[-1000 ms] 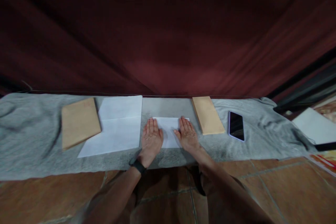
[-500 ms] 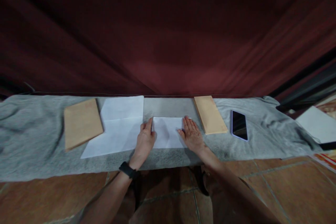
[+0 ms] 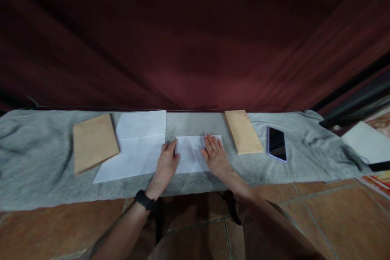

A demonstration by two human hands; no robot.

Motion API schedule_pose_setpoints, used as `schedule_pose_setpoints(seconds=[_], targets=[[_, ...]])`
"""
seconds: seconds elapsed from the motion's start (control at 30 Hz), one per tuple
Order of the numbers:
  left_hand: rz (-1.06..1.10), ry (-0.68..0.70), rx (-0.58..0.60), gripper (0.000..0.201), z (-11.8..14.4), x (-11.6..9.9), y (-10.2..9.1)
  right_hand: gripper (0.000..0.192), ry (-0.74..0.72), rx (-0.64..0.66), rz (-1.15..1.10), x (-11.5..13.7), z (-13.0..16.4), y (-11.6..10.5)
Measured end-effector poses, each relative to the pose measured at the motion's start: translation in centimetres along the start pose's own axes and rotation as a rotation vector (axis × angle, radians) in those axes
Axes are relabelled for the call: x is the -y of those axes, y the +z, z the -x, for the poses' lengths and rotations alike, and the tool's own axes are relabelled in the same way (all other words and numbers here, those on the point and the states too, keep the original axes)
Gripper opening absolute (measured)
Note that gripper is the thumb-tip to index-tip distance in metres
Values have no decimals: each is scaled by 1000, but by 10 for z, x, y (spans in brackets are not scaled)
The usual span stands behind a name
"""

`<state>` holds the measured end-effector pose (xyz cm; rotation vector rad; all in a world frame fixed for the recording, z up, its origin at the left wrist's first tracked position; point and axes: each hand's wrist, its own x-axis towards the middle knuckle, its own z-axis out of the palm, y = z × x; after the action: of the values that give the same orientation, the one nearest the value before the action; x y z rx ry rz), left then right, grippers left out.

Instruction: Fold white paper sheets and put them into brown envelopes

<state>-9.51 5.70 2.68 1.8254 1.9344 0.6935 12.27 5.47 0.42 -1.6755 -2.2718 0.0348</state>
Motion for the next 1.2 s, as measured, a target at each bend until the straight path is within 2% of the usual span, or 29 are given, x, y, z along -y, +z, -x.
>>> schedule_pose_setpoints(seconds=[0.13, 0.23, 0.33, 0.4, 0.47, 0.6, 0.97, 1.2], targets=[[-120, 31, 21, 55, 3, -6, -6, 55, -28, 7, -18, 10, 1, 7], [-210, 133, -50, 48, 6, -17, -1, 54, -16, -5, -2, 13, 2, 10], [-206, 290, -85, 46, 9, -31, 19, 52, -13, 0, 16, 14, 3, 10], [-210, 386, -26, 49, 11, -40, 36, 51, -28, 29, 35, 13, 4, 9], [-235, 423, 20, 53, 13, -46, 51, 53, -41, 60, 57, 12, 4, 9], [-307, 417, 25, 60, 12, -49, 61, 54, -28, 69, 68, 10, 2, 10], [-499, 341, -1, 57, 5, -35, 59, 56, 82, -98, 115, -9, 4, 16], [-505, 373, -16, 55, 7, -30, 49, 56, 112, -153, 136, -24, 10, 12]])
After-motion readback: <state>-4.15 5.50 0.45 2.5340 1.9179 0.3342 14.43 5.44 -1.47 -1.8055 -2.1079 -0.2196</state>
